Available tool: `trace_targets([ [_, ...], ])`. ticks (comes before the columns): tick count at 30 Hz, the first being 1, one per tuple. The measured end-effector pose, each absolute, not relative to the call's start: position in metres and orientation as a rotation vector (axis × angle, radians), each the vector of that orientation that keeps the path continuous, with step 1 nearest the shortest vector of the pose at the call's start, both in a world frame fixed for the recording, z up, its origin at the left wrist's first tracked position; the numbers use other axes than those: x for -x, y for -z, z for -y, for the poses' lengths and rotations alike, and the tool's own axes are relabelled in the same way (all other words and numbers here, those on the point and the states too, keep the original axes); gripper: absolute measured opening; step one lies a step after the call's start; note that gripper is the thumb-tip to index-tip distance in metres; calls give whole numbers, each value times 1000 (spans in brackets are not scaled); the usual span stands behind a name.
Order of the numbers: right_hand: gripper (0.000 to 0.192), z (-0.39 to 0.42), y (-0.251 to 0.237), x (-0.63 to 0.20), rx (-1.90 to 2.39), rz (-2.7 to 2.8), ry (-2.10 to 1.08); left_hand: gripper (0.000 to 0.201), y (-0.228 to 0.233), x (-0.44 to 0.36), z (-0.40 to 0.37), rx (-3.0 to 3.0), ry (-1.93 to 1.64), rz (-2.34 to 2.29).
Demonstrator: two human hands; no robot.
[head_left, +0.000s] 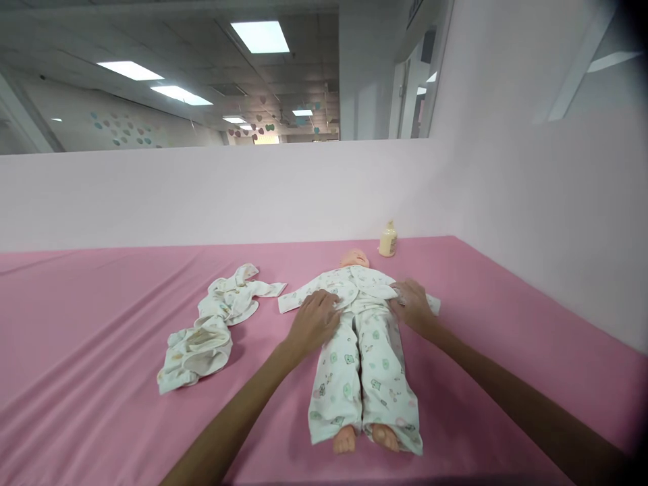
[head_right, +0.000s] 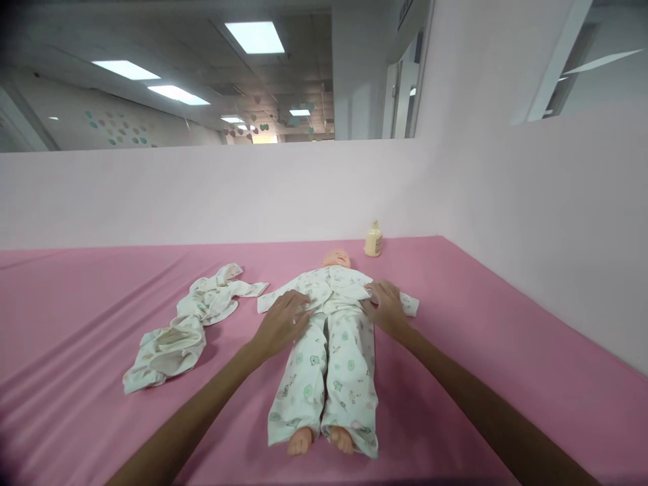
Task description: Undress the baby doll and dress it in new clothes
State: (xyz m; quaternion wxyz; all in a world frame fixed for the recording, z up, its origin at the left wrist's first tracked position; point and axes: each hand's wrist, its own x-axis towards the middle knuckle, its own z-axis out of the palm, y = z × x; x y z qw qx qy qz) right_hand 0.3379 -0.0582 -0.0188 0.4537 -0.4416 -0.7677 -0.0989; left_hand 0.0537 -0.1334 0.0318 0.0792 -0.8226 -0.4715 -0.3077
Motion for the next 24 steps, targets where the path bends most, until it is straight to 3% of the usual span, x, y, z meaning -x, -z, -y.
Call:
trace_targets([
  [3, 15, 46, 7, -336, 1204, 1892, -148, 19, -36, -91, 133, 2539, 894, 1239],
  [6, 18, 44, -5, -332, 1168, 1926, -388, 22, -37, -132, 125, 2610, 622, 1068],
  [10, 16, 47, -8, -336, 1348, 1769, -227, 22, -35, -167, 109, 2544, 309, 1101],
  [15, 15, 57, 4, -350, 1480, 1831, -2, 27, -33, -179, 97, 2436, 280, 1116],
  [24, 37, 56, 17, -335, 1461, 1643, -721, 19, -49, -198, 81, 2296, 124, 1313],
])
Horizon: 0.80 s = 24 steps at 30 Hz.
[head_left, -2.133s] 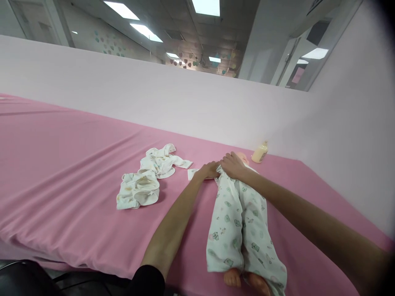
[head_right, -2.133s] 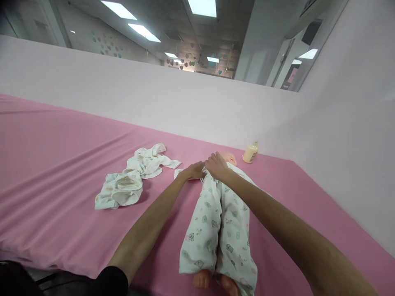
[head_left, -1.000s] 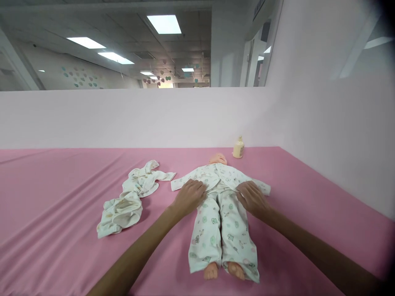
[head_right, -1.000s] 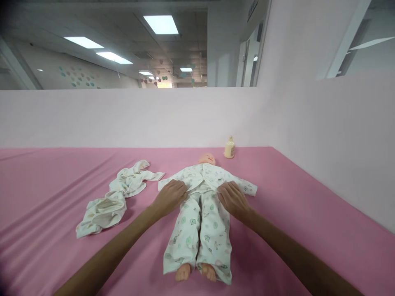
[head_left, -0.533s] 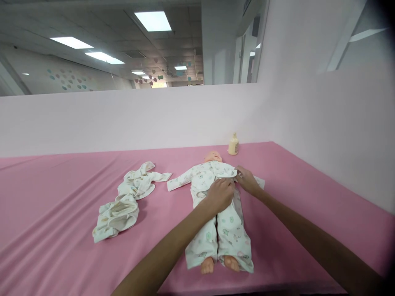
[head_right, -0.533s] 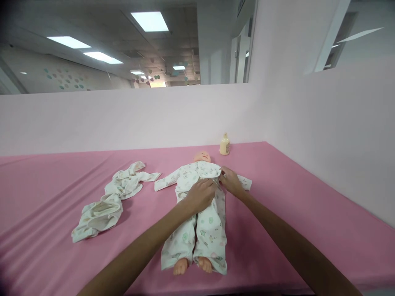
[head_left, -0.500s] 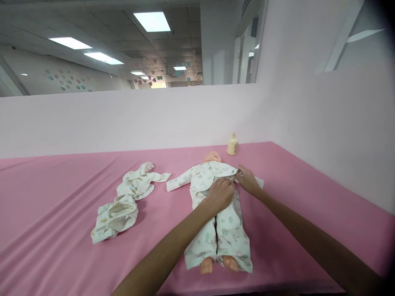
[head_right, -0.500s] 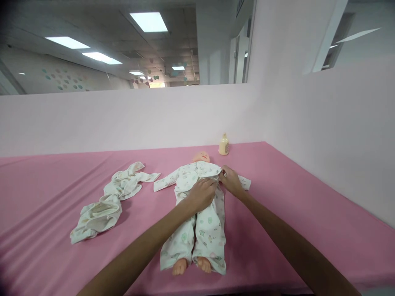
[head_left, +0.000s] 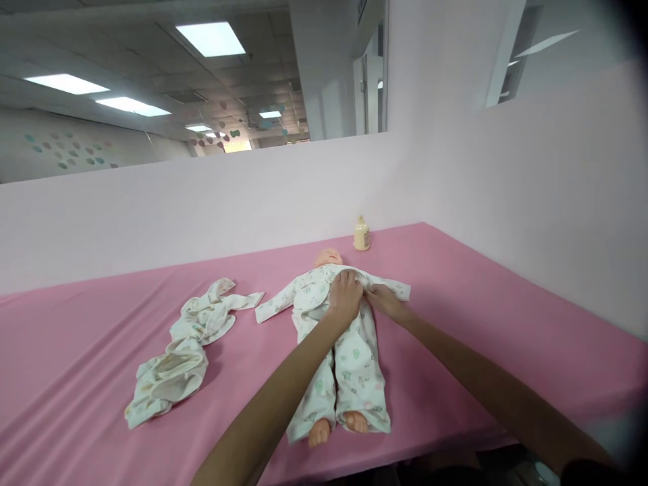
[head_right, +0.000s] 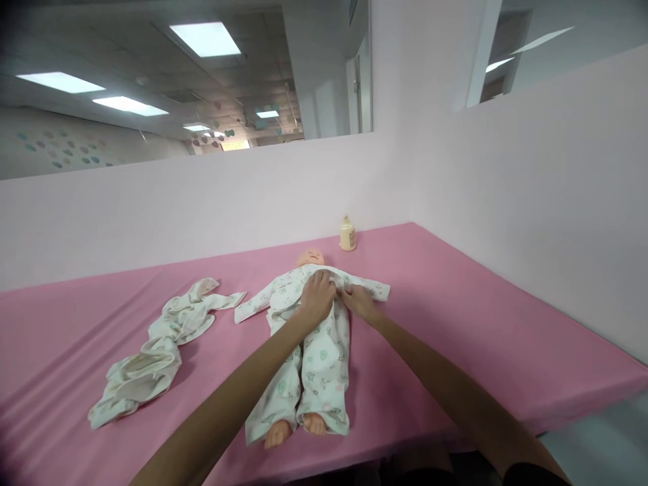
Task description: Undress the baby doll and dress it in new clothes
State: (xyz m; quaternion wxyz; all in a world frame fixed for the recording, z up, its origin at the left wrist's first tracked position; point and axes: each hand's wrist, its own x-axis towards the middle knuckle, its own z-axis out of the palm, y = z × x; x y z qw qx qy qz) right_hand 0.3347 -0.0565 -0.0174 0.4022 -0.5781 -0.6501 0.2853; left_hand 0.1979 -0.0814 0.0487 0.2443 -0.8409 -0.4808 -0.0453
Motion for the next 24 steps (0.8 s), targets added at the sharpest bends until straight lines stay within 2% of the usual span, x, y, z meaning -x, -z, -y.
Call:
trace_targets([
  [7, 24, 50, 17, -343, 1386, 1587, -867, 26, -56, -198, 76, 2339, 40, 1345],
  [12, 39, 47, 13, -338, 1446, 1587, -913, 30, -52, -194, 73, 2385, 102, 1319],
  [15, 44, 44, 12, -329, 1529, 1626, -796, 32, -52, -194, 74, 2390, 112, 1285],
  [21, 30, 66, 16, -340, 1569, 1782, -526, 34, -50, -195, 77, 2332, 118, 1284],
  [24, 23, 93, 25, -353, 1531, 1858, -291, 36, -45, -197, 77, 2310, 167, 1319],
])
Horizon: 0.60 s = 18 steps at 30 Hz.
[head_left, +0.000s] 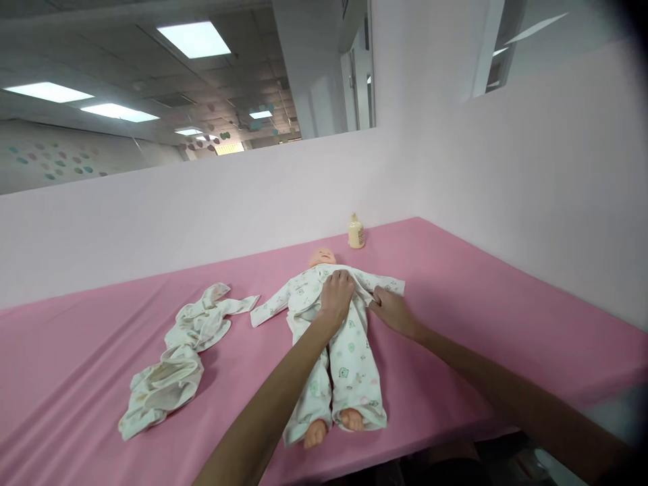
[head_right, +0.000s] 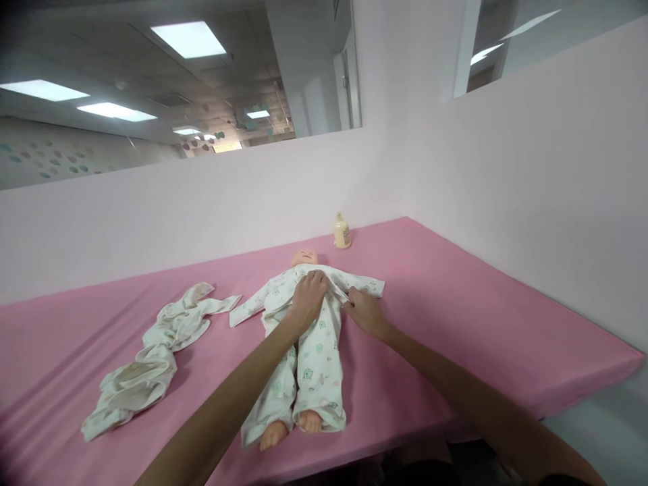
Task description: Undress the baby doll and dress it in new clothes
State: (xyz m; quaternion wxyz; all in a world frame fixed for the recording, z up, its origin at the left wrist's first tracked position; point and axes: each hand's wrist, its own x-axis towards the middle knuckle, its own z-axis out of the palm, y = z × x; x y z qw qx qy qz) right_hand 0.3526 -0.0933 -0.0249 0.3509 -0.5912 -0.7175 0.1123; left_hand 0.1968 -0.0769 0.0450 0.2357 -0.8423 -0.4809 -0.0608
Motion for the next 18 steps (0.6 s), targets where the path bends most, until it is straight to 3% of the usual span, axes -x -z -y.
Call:
trace_targets([
  [7, 6, 105, 35, -349, 1446, 1892, -182, 26, -39, -184, 96, 2376, 363, 1323],
  [10, 27, 90, 19, -337, 1417, 1774, -170, 31, -47, -152, 100, 2265, 601, 1415],
  [12, 26, 81, 6, -326, 1395, 1772, -154, 38, -53, -126, 93, 2148, 708, 1577],
  [14, 17, 75, -6, -316, 1365, 1789, -128, 43, -57, -106, 82, 2179, 642, 1709],
  [18, 26, 70, -25, -300, 1258, 1713, -84, 33, -60, -94, 64, 2324, 463, 1731],
])
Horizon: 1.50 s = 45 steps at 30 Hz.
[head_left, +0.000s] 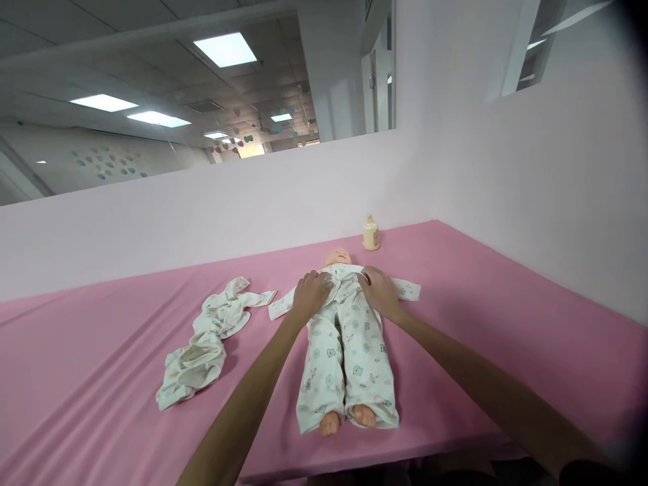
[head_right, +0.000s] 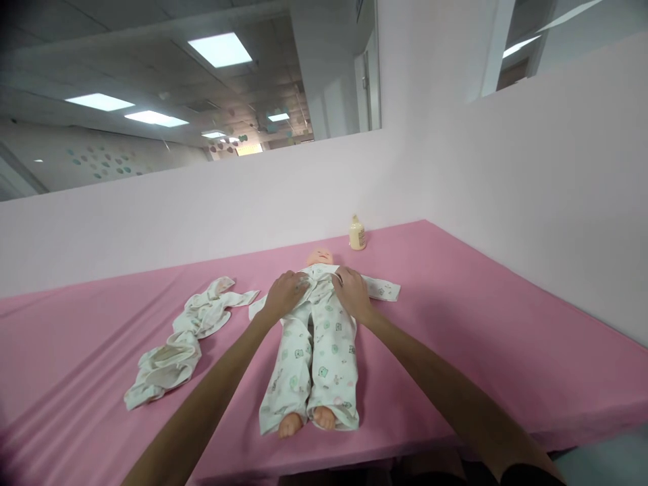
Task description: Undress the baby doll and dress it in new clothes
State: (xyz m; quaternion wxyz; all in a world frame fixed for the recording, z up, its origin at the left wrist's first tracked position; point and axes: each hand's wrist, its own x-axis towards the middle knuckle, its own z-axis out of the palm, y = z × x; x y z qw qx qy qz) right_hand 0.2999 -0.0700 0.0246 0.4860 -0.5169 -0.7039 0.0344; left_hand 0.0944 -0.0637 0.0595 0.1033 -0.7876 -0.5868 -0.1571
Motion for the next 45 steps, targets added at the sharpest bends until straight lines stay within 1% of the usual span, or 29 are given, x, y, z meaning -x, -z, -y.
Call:
trace_targets([
  [3, 26, 72, -36, -295, 1196, 1597, -97, 35, -63, -99, 66, 2429, 472, 1745],
  [5, 26, 76, -40, -294, 1185, 1585, -118, 42, -65, -99, 77, 2515, 497, 1753],
  [8, 22, 86, -38, -296, 1174, 1669, -87, 55, -64, -92, 102, 2600, 475, 1634],
  [10, 16, 94, -31, -297, 1144, 1753, -3, 48, -61, -85, 117, 2548, 429, 1600],
  [13, 13, 108, -15, -299, 1089, 1899, 169, 25, -54, -76, 131, 2370, 344, 1698],
  [14, 14, 112, -9, -300, 1065, 1955, 227, 23, -52, -74, 133, 2324, 314, 1722],
  [16, 19, 118, 1, -300, 1001, 2066, 339, 25, -50, -72, 135, 2255, 301, 1728],
  [19, 24, 123, 8, -299, 955, 2116, 454, 24, -49, -72, 138, 2199, 431, 1656],
  [23, 25, 127, 7, -296, 978, 2081, 445, 27, -47, -75, 144, 2362, 582, 1505],
  [27, 25, 127, 10, -294, 977, 2103, 377, 23, -46, -73, 141, 2456, 827, 1684],
  [32, 22, 125, 16, -298, 1012, 2044, 303, 22, -45, -69, 134, 2488, 776, 1716],
  [35, 18, 129, 13, -294, 1029, 1951, 314, 21, -48, -70, 128, 2416, 1002, 1755],
  [38, 12, 135, 1, -276, 955, 1949, 421, 19, -55, -73, 120, 2311, 1242, 1819],
  [39, 13, 135, -4, -267, 915, 2002, 476, 20, -57, -74, 118, 2297, 1284, 1832],
  [42, 23, 127, -18, -244, 846, 2208, 646, 21, -62, -77, 113, 2318, 1356, 1818],
  [45, 24, 109, -28, -238, 851, 2330, 764, 20, -61, -75, 113, 2319, 1392, 1755],
])
